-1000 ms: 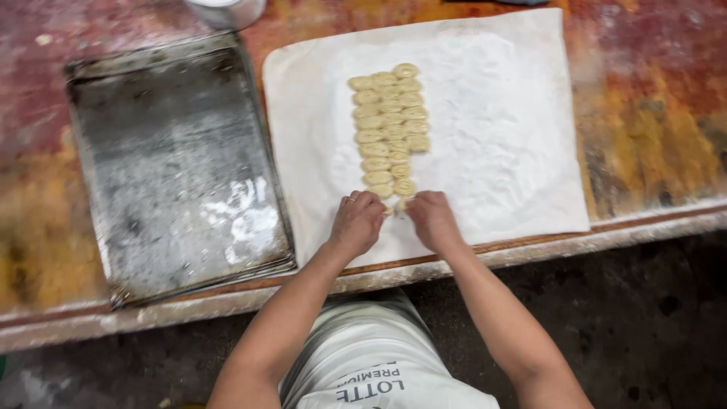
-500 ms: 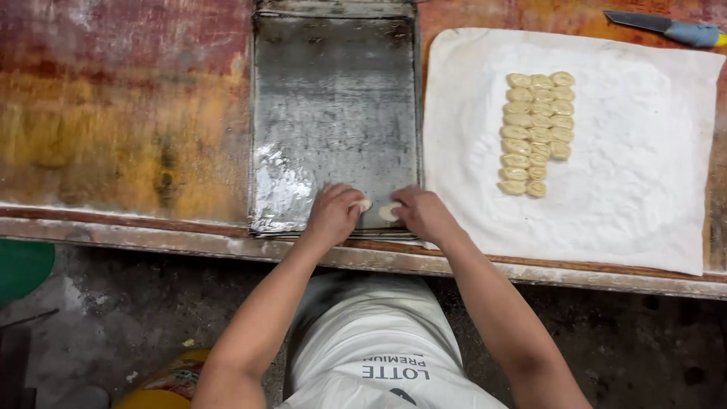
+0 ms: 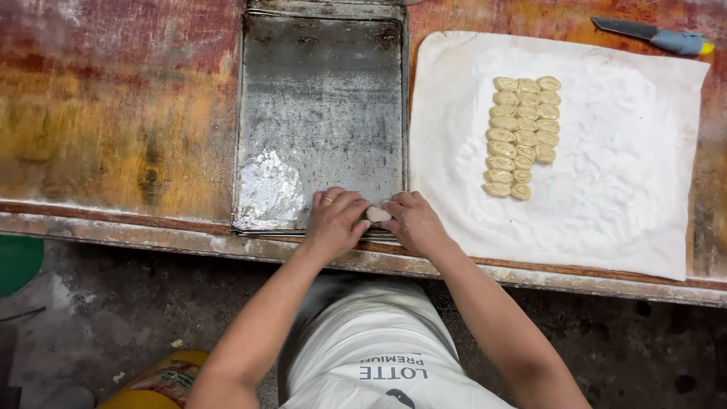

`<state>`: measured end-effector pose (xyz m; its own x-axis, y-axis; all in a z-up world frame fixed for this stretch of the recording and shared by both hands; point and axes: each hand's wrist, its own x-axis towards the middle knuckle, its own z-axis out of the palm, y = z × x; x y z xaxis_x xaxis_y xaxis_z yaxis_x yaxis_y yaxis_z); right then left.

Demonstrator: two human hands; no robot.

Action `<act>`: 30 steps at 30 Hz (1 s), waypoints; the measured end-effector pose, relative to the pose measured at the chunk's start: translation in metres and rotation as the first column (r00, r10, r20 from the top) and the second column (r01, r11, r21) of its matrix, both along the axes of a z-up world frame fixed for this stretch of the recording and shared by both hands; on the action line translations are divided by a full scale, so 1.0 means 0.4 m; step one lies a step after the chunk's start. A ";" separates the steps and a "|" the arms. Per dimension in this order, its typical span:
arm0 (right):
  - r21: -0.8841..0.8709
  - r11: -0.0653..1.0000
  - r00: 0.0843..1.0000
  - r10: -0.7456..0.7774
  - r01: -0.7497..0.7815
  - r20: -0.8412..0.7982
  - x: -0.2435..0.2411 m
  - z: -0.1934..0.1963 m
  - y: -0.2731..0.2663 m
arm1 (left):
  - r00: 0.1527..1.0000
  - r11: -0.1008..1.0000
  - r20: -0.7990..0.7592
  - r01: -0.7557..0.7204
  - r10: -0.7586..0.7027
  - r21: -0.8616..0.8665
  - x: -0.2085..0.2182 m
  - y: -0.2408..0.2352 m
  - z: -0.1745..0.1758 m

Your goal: The person arranges small oval dough pieces onto a metal baking tray. They pick up each piece from a floured cloth and place it in neat rows on the tray, continuing until the tray is filled.

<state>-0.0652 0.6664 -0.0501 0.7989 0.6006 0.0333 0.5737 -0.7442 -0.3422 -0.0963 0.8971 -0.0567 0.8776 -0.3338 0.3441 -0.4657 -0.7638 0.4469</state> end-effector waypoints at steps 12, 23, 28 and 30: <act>0.103 0.993 0.967 -0.081 0.058 0.241 -0.030 -0.104 0.024 | 0.997 0.997 -0.050 -0.063 0.061 -0.041 0.017 -0.064 -0.049; -0.205 0.976 0.997 -0.071 0.073 0.019 -0.149 0.113 0.102 | 0.981 0.994 -0.184 0.079 -0.063 0.081 -0.089 -0.070 0.082; -0.555 0.831 0.938 -0.151 -0.050 -0.312 -0.124 0.201 0.130 | 0.922 0.944 -0.386 0.157 -0.035 0.290 -0.092 -0.071 0.095; -0.583 0.811 0.936 -0.160 -0.056 -0.313 -0.117 0.222 0.123 | 0.866 0.891 -0.497 0.188 0.048 0.413 -0.083 -0.072 0.116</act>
<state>-0.1120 0.7155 0.0385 0.7257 0.3776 -0.5752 0.4600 -0.8879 -0.0025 -0.1296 0.8684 -0.0103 0.8568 -0.4108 -0.3118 -0.3400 -0.9045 0.2574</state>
